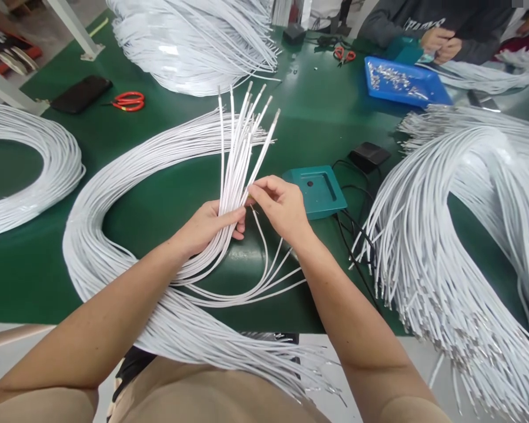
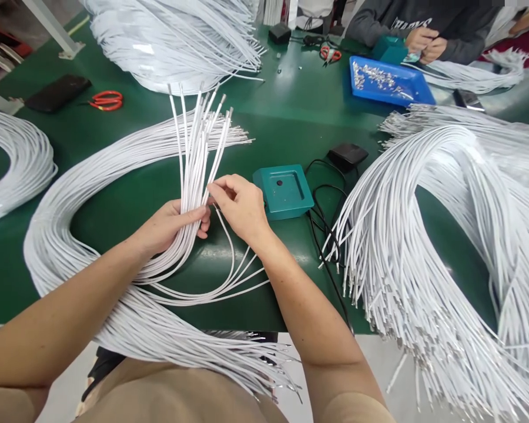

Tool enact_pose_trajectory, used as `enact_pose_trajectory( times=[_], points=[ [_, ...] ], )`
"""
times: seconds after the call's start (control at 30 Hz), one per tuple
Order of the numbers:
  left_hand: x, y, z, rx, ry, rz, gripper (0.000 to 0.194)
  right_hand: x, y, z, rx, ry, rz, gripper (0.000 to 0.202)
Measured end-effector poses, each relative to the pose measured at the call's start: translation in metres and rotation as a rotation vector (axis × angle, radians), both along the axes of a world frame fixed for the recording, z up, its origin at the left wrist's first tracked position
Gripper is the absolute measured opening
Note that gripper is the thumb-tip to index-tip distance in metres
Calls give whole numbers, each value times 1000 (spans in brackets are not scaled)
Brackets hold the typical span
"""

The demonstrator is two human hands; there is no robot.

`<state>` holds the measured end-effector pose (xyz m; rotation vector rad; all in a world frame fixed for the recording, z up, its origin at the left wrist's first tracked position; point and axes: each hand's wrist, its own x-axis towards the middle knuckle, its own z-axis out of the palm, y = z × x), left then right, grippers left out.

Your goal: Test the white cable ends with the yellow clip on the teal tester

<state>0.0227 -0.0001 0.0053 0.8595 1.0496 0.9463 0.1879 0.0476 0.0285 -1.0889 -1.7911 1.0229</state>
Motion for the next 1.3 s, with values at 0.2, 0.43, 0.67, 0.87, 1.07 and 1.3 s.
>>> enact_pose_trajectory(
  times=[0.2,0.43,0.67,0.87,1.07,1.3],
  points=[
    [-7,7,2,-19,-117,219,36,-3,-6,10,-18,60,46,18],
    [-14,11,5,81,-212,312,51,-19,-17,-2,-414,71,278,18],
    [-25,16,7,39,-85,410,36,-27,-22,-6,-204,-499,429,39],
    [-34,19,8,-28,-108,411,36,-24,-39,18,-85,-1096,521,44],
    [-32,16,7,52,-109,387,36,-8,-102,21,49,-1202,727,34],
    [-24,12,10,38,-86,294,32,-7,-138,46,-25,-1204,1183,28]
  ],
)
